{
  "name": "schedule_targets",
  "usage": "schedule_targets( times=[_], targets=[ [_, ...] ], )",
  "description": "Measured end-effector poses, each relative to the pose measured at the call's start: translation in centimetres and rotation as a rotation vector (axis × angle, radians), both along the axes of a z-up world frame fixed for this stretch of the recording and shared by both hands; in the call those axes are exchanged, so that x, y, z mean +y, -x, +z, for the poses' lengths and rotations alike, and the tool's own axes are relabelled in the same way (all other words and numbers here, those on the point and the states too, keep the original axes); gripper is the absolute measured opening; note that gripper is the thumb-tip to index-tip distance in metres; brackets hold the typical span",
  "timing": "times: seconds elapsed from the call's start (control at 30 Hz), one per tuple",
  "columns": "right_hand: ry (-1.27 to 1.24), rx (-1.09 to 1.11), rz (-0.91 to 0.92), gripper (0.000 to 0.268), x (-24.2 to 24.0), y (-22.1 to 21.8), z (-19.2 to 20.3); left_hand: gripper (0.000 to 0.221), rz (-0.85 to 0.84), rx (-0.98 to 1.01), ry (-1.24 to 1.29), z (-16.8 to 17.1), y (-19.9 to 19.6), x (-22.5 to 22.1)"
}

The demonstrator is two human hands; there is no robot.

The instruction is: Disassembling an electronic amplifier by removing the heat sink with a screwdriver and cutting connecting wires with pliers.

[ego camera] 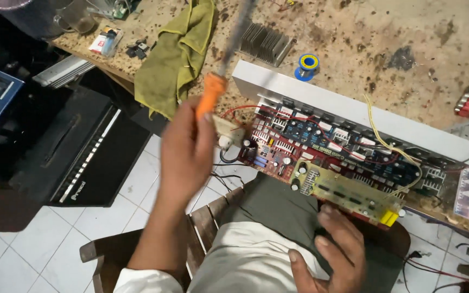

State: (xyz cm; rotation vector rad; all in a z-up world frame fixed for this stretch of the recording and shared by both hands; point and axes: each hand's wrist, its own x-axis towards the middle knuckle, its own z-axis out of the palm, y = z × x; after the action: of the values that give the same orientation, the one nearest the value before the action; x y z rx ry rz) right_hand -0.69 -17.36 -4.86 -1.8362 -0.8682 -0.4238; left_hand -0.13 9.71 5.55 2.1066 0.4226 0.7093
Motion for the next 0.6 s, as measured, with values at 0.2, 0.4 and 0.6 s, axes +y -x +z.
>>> schedule_targets(
  times=[0.2, 0.4, 0.6],
  targets=[
    [0.027, 0.079, -0.027, 0.051, -1.5, 1.5, -3.3, 0.031, 0.124, 0.215, -0.201, -2.6, -7.4, 11.5],
    [0.063, 0.198, -0.209, 0.04, -2.4, 3.2, -5.4, 0.03, 0.075, 0.475, -0.323, -10.3, -15.3, 16.8],
    [0.064, 0.323, -0.287, 0.037, -4.8, 3.1, -6.5, 0.042, -0.028, 0.459, -0.359, -14.1, -17.5, 18.0]
  ],
)
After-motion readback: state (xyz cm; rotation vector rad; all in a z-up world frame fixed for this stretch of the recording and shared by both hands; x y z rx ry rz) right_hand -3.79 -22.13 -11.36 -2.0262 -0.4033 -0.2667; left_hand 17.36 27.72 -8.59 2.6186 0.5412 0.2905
